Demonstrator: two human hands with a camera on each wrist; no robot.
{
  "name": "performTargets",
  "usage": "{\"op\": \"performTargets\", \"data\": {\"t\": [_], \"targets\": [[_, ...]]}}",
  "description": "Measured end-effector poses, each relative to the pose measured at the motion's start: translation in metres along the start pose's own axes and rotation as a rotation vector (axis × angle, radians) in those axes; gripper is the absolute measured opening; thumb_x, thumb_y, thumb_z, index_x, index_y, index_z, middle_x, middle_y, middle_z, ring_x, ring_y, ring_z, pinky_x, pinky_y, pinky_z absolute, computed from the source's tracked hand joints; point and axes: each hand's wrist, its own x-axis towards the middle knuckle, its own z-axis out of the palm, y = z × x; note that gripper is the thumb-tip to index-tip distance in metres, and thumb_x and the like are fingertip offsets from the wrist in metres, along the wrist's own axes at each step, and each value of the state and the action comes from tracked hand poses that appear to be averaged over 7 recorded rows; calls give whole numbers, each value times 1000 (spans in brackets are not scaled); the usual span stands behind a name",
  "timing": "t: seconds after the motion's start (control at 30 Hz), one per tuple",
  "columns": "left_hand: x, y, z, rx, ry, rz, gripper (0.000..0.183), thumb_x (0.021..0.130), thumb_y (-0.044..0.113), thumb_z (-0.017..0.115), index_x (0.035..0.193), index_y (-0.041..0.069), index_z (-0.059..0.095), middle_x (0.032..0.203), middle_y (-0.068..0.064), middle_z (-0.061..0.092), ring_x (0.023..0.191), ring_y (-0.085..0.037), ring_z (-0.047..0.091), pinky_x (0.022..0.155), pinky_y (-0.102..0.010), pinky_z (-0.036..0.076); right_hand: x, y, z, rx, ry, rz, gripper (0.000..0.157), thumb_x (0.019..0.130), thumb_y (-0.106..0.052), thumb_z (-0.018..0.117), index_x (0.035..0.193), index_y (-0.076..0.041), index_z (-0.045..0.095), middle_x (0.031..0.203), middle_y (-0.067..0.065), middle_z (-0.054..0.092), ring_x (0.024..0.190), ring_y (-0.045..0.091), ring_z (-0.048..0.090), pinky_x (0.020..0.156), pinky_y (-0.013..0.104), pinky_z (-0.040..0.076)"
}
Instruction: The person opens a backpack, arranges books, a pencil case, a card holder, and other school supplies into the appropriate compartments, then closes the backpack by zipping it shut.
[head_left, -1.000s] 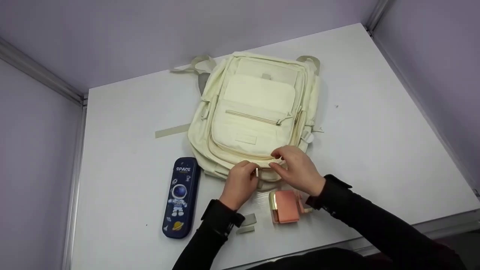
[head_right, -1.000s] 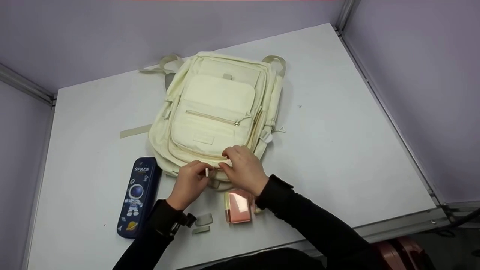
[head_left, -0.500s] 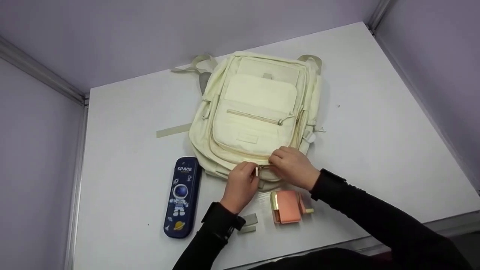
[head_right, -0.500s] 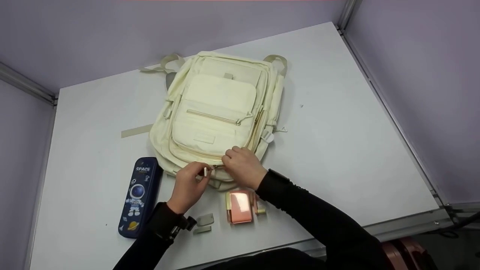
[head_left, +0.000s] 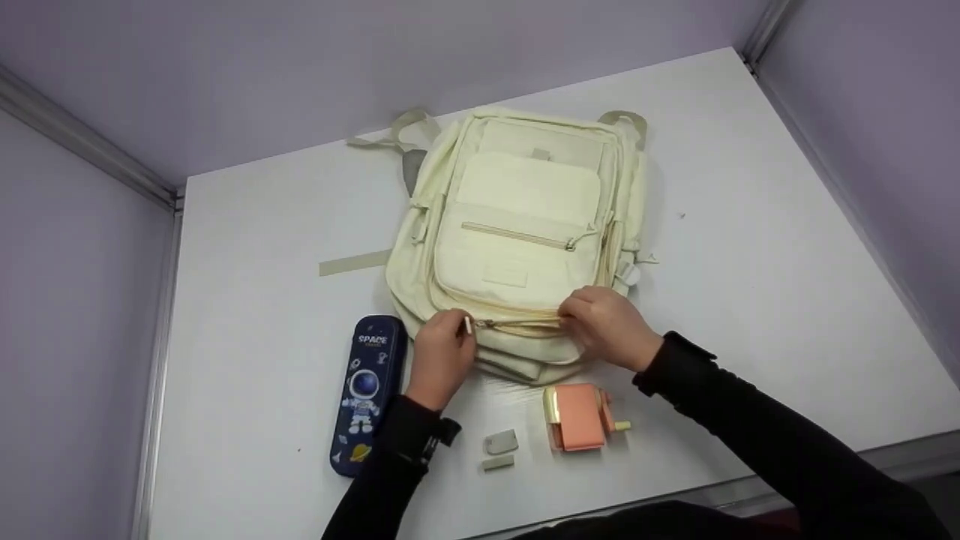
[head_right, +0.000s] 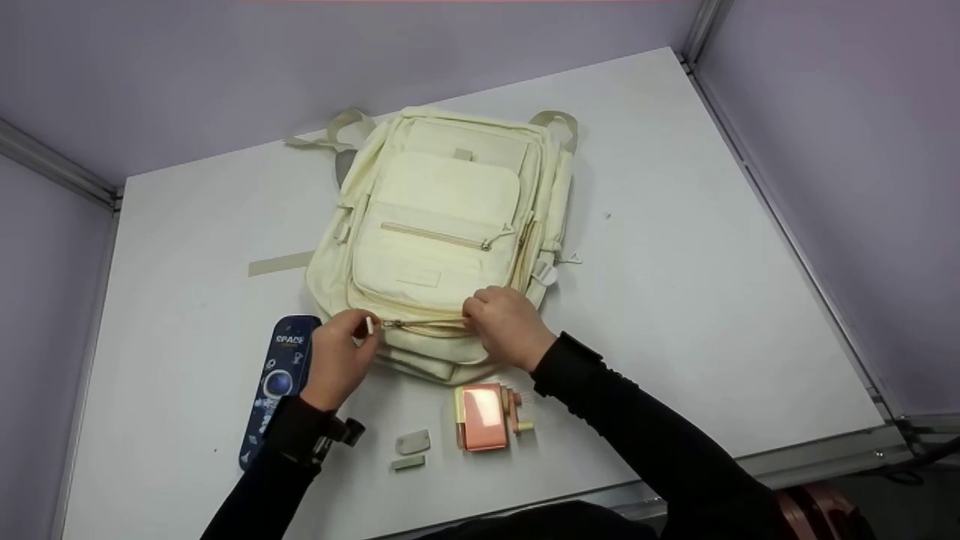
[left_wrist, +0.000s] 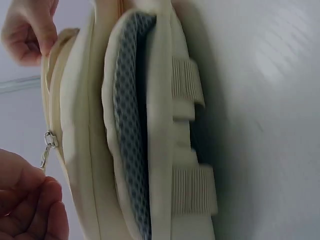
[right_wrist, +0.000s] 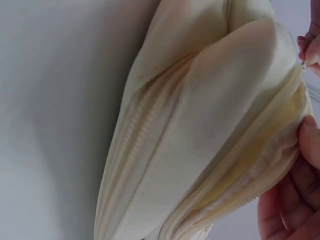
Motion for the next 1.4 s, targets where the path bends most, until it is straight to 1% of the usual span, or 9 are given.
{"op": "performTargets", "data": {"t": [0.13,0.47,0.63,0.77,0.9,1.07,1.17,1.3,1.4], "targets": [[10,-15,-10,47,3,-67,8,77,-7,66,79,1,66,71,-11,64,65,-23,60,61,-36,52,-6,5,-4,-13,52,28,11,84,-1,75,87,-5,65,79,9,64,75,24,62,69,37,51],[29,-41,-25,83,-89,-187,8,79,-7,65,75,-1,63,70,-15,63,65,-29,60,60,-41,49,-14,9,-16,9,162,95,13,82,1,76,86,-5,64,80,9,63,72,21,63,64,34,51],[46,-48,-30,87,-119,-183,8,81,-7,64,75,-1,62,72,-17,64,67,-33,61,63,-44,49,-10,7,-21,4,273,48,15,79,5,76,85,-2,64,80,10,64,73,22,62,65,34,51],[63,-54,-32,106,-137,-168,11,83,-7,60,75,-1,61,72,-19,63,69,-36,61,64,-45,49,-8,6,-23,10,347,23,6,87,-1,71,86,0,65,81,12,64,75,24,63,68,33,49],[82,-61,-34,131,-176,-182,11,86,-7,57,77,-2,61,75,-21,64,72,-39,62,66,-45,49,-8,5,-23,40,411,16,20,98,-14,60,86,0,66,81,13,64,75,26,62,71,32,47],[101,-70,-33,139,-194,-194,15,87,-6,56,73,-2,58,73,-23,63,71,-38,61,66,-44,47,-7,3,-23,74,464,12,27,101,-19,56,86,0,66,82,14,63,75,26,60,72,31,44],[111,-75,-30,132,-183,-198,15,87,-5,56,72,-2,56,73,-23,63,71,-39,60,66,-45,47,-6,1,-24,98,485,20,21,100,-13,59,86,1,66,82,15,64,76,27,60,72,30,45],[123,-80,-25,112,-168,-226,16,87,-4,56,71,-1,54,73,-23,63,72,-39,60,67,-45,47,-5,-3,-26,128,524,32,5,89,4,67,84,2,66,81,16,64,75,27,61,72,30,46],[130,-82,-22,82,-155,-251,17,87,-3,55,70,1,54,72,-21,61,71,-36,58,67,-42,45,-6,-6,-27,138,554,45,12,79,14,69,83,3,66,80,16,64,74,27,61,72,30,46]]}}
